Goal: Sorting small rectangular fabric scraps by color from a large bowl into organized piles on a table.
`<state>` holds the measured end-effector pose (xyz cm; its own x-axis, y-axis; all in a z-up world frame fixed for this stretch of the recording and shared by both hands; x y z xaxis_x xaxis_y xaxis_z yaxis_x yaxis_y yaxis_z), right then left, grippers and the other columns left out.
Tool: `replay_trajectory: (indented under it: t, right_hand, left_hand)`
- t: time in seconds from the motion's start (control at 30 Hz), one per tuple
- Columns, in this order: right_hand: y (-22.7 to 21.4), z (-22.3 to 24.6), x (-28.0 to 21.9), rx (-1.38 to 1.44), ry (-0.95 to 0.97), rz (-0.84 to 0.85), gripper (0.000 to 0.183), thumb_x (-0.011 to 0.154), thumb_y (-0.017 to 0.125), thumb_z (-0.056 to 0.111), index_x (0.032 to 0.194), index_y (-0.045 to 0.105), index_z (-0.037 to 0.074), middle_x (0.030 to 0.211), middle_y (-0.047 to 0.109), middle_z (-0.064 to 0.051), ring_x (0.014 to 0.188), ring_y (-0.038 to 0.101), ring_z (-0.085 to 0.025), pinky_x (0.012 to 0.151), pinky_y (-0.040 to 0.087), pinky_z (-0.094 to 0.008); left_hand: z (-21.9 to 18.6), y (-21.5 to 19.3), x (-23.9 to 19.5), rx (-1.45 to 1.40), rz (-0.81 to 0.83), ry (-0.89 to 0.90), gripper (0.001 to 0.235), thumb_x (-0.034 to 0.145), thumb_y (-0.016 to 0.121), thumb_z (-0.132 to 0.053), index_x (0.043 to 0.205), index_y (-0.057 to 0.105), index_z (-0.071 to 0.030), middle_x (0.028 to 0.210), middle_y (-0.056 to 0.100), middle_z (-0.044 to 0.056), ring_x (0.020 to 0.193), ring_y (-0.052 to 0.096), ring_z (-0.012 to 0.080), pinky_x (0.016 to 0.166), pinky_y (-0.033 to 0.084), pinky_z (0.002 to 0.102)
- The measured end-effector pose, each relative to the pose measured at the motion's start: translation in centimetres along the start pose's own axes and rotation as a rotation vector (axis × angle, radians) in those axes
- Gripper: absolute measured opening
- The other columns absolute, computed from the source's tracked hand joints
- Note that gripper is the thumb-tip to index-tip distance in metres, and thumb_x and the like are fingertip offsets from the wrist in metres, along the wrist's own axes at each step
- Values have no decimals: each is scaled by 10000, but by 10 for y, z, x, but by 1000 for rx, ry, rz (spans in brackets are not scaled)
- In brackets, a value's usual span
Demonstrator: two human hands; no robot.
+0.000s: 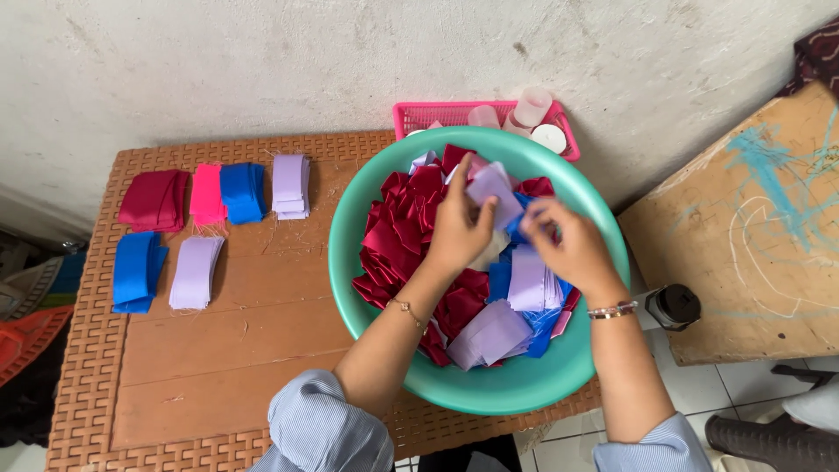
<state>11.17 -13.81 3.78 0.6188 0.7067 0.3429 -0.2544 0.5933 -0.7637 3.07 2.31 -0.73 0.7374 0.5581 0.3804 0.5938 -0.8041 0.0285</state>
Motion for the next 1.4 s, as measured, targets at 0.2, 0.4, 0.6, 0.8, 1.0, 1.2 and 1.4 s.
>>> replay_trajectory:
  t: [0.2, 0.4, 0.6, 0.8, 1.0, 1.2, 1.4]
  right_hand:
    - [8, -37, -6, -189, 194, 390, 272, 773, 790, 155, 1008, 821, 21, 1115, 752, -232, 998, 726, -441, 842, 604, -491]
    - [23, -62, -3, -244, 214, 443, 149, 792, 775, 143, 920, 849, 122, 1046, 778, -95, 1024, 719, -351, 856, 609, -401]
    - [16, -30, -6, 19, 160, 285, 168, 882, 703, 138, 1026, 745, 62, 930, 770, -147, 922, 730, -337, 760, 591, -430]
    - [18, -39, -4, 401, 64, 60, 305, 880, 745, -19, 1168, 714, 79, 930, 667, -70, 843, 665, -140, 715, 565, -278]
    - [9, -40, -5, 628, 37, -130, 596, 797, 856, -34, 1331, 593, -3, 918, 702, -90, 835, 667, -110, 783, 558, -226]
    - [20, -98, -8, 764, 46, -278, 215, 857, 837, -41, 1003, 678, -31, 781, 658, -71, 647, 620, -79, 645, 548, -216]
    - [7, -38, -4, 801, -17, 61, 113, 905, 744, 43, 891, 670, -42, 1279, 608, -176, 1181, 598, -219, 1014, 496, -365]
  left_hand:
    - [21, -1, 18, -463, -227, -486, 267, 900, 753, -135, 1056, 724, 80, 744, 684, 133, 699, 735, 235, 667, 640, 381]
    - [22, -3, 22, -623, -341, -658, 197, 842, 823, -191, 976, 777, -55, 777, 727, 70, 664, 722, 151, 632, 634, 340]
    - [30, -2, 29, -747, -403, -694, 280, 880, 780, -206, 1020, 685, 17, 835, 640, 117, 729, 687, 224, 669, 617, 373]
    - [38, 8, 23, -223, -116, -389, 242, 904, 746, -332, 763, 736, -136, 593, 673, 26, 547, 629, 71, 529, 510, 210]
    - [27, 1, 14, 124, -132, -311, 196, 758, 892, -242, 905, 803, -147, 703, 730, 51, 660, 704, 152, 607, 558, 295]
    - [15, -4, 14, 126, -80, -295, 205, 767, 874, -224, 941, 804, -142, 767, 759, 78, 726, 701, 164, 642, 533, 299]
    - [3, 5, 1, 44, 152, -198, 150, 818, 817, -189, 902, 800, -66, 731, 737, 146, 716, 649, 183, 616, 508, 333]
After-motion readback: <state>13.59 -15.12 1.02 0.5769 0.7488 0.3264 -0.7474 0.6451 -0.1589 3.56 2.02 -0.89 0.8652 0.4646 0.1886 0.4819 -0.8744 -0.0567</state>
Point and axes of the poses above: each hand's wrist, its own x-axis towards the middle knuckle, its own y-axis out of the palm, z = x × y, the point moved 1 cm from there along x, towards the middle knuckle
